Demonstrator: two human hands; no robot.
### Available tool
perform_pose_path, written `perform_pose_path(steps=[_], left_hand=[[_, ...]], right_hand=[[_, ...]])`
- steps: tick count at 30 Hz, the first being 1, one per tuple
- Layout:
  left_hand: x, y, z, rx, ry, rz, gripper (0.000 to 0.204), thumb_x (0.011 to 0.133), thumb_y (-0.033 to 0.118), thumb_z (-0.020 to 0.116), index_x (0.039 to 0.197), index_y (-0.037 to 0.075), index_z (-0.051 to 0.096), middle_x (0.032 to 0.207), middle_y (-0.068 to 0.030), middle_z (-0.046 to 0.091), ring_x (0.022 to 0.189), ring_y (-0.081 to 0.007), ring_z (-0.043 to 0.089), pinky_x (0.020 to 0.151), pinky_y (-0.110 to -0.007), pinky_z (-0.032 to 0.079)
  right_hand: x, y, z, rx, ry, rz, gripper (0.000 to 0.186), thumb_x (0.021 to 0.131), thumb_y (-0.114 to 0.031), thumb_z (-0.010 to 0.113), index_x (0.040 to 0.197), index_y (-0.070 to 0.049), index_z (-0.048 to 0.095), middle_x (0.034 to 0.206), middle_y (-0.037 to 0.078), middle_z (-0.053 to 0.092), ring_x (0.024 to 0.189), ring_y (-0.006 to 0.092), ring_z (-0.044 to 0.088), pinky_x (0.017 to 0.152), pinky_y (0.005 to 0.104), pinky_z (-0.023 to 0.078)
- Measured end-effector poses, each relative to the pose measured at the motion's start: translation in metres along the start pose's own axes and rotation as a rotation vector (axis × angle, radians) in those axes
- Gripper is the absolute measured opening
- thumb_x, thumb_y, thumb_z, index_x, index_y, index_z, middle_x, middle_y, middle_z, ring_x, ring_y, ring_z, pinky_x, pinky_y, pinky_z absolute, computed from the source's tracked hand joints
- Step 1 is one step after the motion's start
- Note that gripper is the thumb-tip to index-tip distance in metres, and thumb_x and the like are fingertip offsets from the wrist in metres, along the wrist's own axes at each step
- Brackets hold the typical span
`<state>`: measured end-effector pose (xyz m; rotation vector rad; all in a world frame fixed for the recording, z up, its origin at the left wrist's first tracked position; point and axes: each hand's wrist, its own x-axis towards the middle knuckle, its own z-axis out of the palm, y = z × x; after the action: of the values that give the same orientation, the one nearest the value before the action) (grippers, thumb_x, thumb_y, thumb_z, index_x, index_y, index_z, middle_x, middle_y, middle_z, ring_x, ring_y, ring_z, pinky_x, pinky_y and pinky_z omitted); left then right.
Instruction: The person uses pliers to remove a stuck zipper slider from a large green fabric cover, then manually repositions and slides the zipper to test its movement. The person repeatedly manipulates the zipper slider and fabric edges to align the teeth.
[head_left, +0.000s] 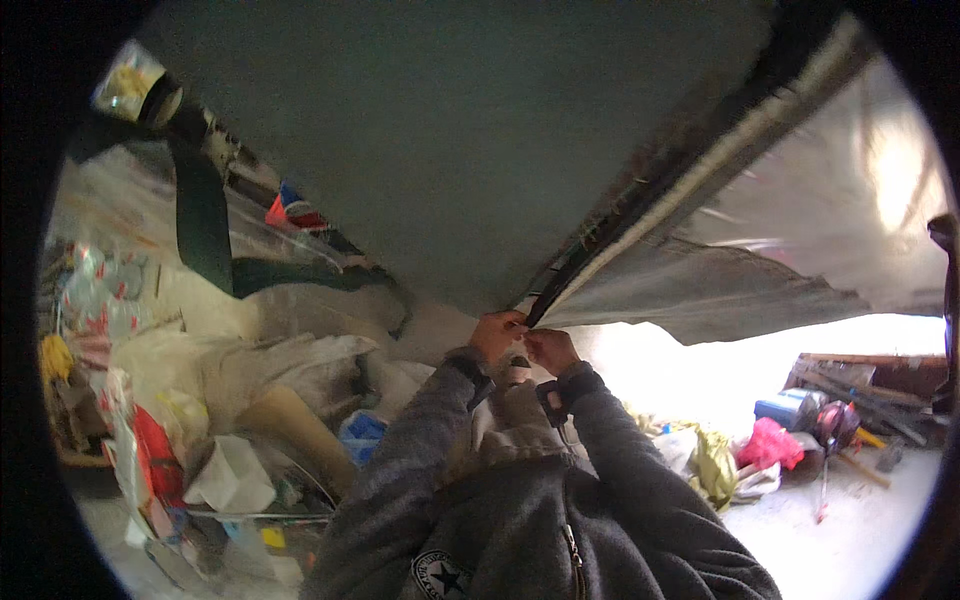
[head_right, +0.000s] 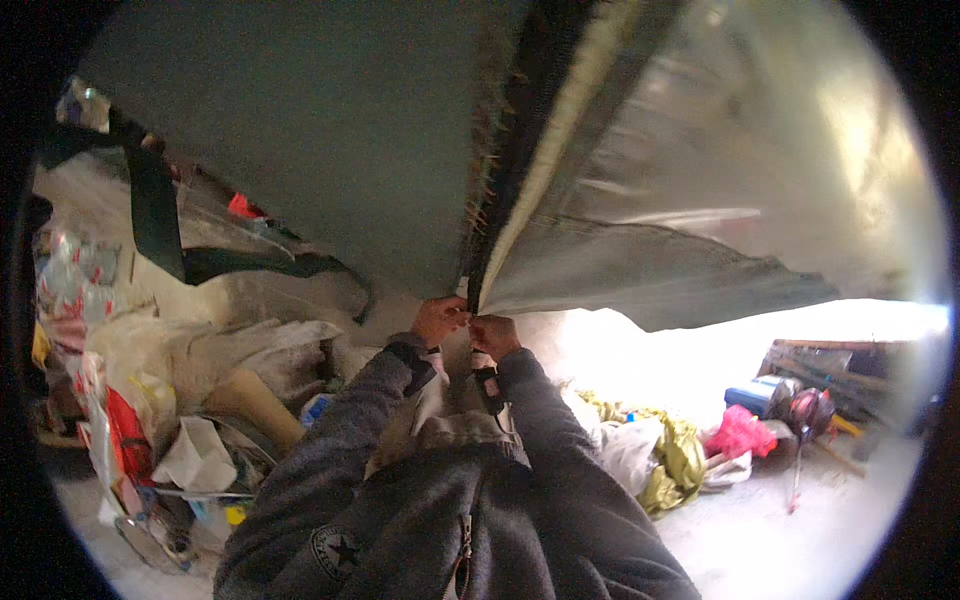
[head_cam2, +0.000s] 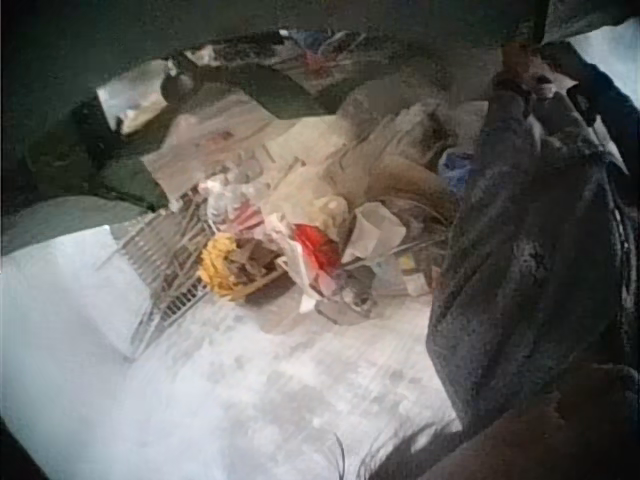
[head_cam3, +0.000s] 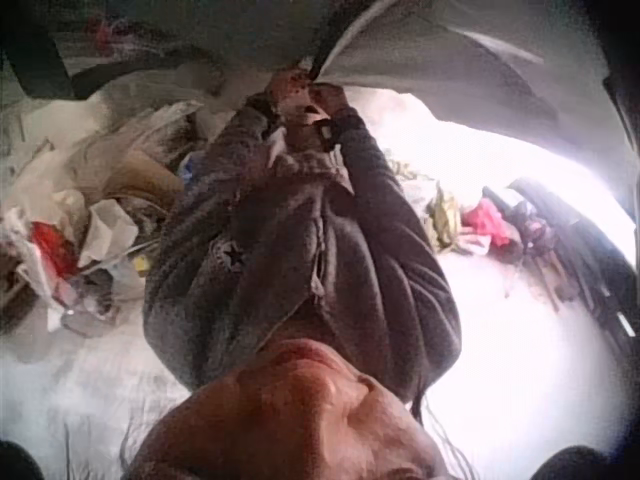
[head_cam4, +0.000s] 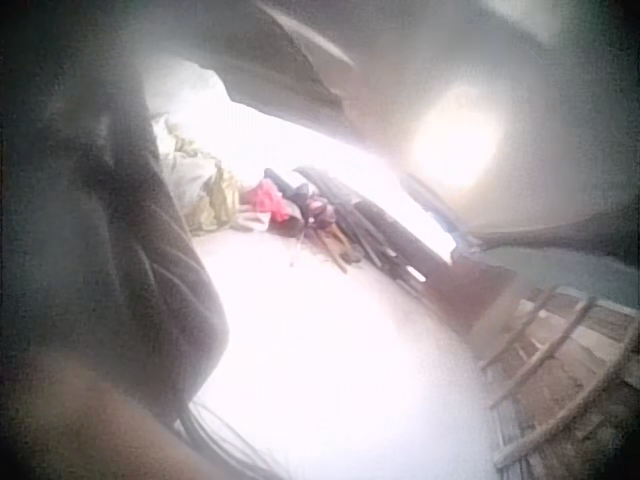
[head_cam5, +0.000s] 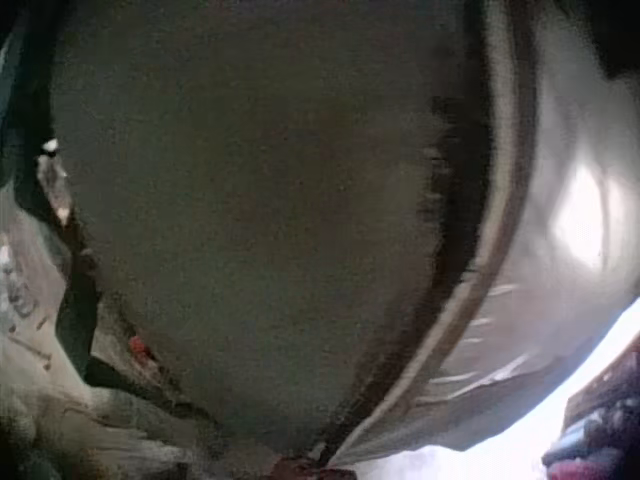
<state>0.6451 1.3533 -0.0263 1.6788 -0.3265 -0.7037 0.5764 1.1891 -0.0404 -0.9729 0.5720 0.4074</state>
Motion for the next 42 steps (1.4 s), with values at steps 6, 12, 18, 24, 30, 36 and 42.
perform_pose_path(steps=[6,12,18,24,30,36,42], left_hand=[[0.012,0.021,-0.003,0.525,0.063,0.156,0.012,0.082,0.015,0.065,0.089,0.004,0.062,0.080,-0.0150,0.066,0.073,-0.0318,0.065,0.064,-0.040,0.053],[0.009,0.024,0.006,0.542,0.025,0.140,0.019,0.080,0.018,0.068,0.092,0.005,0.060,0.080,-0.0164,0.066,0.072,-0.0327,0.065,0.065,-0.041,0.052],[0.005,0.019,0.008,0.287,-0.041,0.077,0.019,0.080,0.016,0.068,0.090,0.002,0.059,0.079,-0.0163,0.066,0.075,-0.0309,0.066,0.065,-0.040,0.051],[0.010,0.005,0.002,0.365,-0.067,0.133,0.020,0.080,0.016,0.068,0.092,0.002,0.059,0.080,-0.0155,0.066,0.074,-0.0305,0.065,0.066,-0.040,0.050],[0.005,0.002,0.005,0.357,-0.030,0.243,0.020,0.081,0.016,0.067,0.096,0.003,0.060,0.084,-0.0151,0.065,0.078,-0.0305,0.064,0.067,-0.041,0.050],[0.004,0.011,0.005,0.518,-0.089,0.145,0.022,0.081,0.018,0.065,0.098,0.005,0.060,0.080,-0.0168,0.065,0.076,-0.0343,0.064,0.065,-0.042,0.050],[-0.002,0.010,0.001,0.438,-0.152,0.128,0.021,0.083,0.021,0.065,0.094,0.003,0.064,0.081,-0.0149,0.065,0.073,-0.0291,0.063,0.064,-0.039,0.049]], right_hand=[[-0.005,-0.001,0.011,0.196,0.222,0.101,0.013,0.083,-0.007,0.063,0.082,0.006,0.060,0.068,0.012,0.059,0.051,0.0178,0.053,0.042,0.0306,0.037],[-0.005,0.020,0.002,0.241,0.242,0.007,0.013,0.084,-0.006,0.060,0.076,0.005,0.062,0.064,0.015,0.059,0.051,0.0196,0.054,0.043,0.0318,0.039],[-0.016,0.032,0.002,0.284,0.201,-0.086,0.013,0.087,-0.010,0.059,0.089,0.001,0.065,0.073,0.008,0.062,0.057,0.0126,0.057,0.049,0.0254,0.047],[-0.021,0.037,0.004,0.255,0.183,-0.095,0.014,0.088,-0.012,0.061,0.094,-0.001,0.066,0.075,0.007,0.063,0.059,0.0125,0.058,0.052,0.0243,0.047],[-0.016,0.037,0.002,0.092,0.218,-0.035,0.012,0.087,-0.009,0.061,0.093,0.000,0.065,0.075,0.008,0.062,0.058,0.0126,0.056,0.051,0.0249,0.047],[-0.029,0.023,0.013,0.074,0.268,0.024,0.014,0.088,-0.011,0.058,0.090,0.001,0.064,0.068,0.008,0.059,0.053,0.0134,0.053,0.047,0.0245,0.042],[-0.036,0.022,0.015,0.040,0.193,0.035,0.013,0.086,-0.010,0.057,0.084,0.001,0.064,0.065,0.007,0.056,0.053,0.0128,0.051,0.048,0.0247,0.040]])
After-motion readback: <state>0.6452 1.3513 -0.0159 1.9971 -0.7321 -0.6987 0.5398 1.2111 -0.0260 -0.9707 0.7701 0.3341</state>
